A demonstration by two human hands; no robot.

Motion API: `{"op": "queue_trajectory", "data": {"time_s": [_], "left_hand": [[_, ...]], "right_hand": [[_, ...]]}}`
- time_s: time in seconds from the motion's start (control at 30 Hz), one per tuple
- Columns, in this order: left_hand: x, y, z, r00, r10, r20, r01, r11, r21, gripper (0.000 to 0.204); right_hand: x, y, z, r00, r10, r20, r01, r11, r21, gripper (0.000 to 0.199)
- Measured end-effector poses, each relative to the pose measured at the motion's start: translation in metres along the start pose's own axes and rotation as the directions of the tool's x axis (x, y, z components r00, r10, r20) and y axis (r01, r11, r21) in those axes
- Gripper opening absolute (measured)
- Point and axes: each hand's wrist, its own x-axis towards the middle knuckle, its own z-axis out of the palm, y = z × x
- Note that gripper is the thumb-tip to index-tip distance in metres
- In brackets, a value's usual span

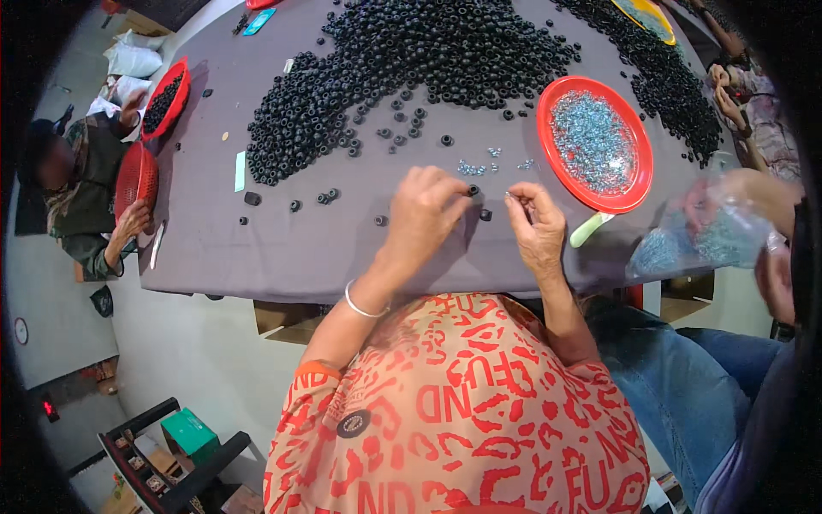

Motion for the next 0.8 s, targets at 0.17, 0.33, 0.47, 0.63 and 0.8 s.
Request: {"op": "queue_trajectory", "data": {"time_s": [0.17, 0.33, 0.47, 0.63, 0.8], "left_hand": [[0.01, -0.004, 0.024, 0.979, 0.004, 0.202, -0.019, 0.997, 0.073, 0.012], [0.012, -0.007, 0.016, 0.977, -0.012, 0.212, -0.008, 0.996, 0.093, 0.013], [0.006, 0.006, -0.02, 0.759, -0.443, 0.477, 0.639, 0.367, -0.676, 0.015], [-0.029, -0.003, -0.033, 0.749, -0.358, 0.557, 0.508, -0.229, -0.83, 0.021], [-0.044, 0.006, -0.033, 0.777, -0.288, 0.56, 0.379, -0.496, -0.781, 0.02]], "right_hand": [[-0.005, -0.006, 0.006, 0.997, -0.075, -0.03, 0.073, 0.995, -0.064, 0.012], [-0.002, -0.013, 0.006, 0.989, -0.146, -0.029, 0.14, 0.98, -0.145, 0.013], [-0.003, -0.012, 0.007, 0.993, -0.111, -0.05, 0.106, 0.99, -0.088, 0.015], [-0.003, -0.01, 0.003, 0.997, -0.076, 0.005, 0.076, 0.994, -0.08, 0.012], [-0.002, -0.005, 0.001, 0.997, -0.012, 0.071, 0.012, 1.0, -0.004, 0.008]]}}
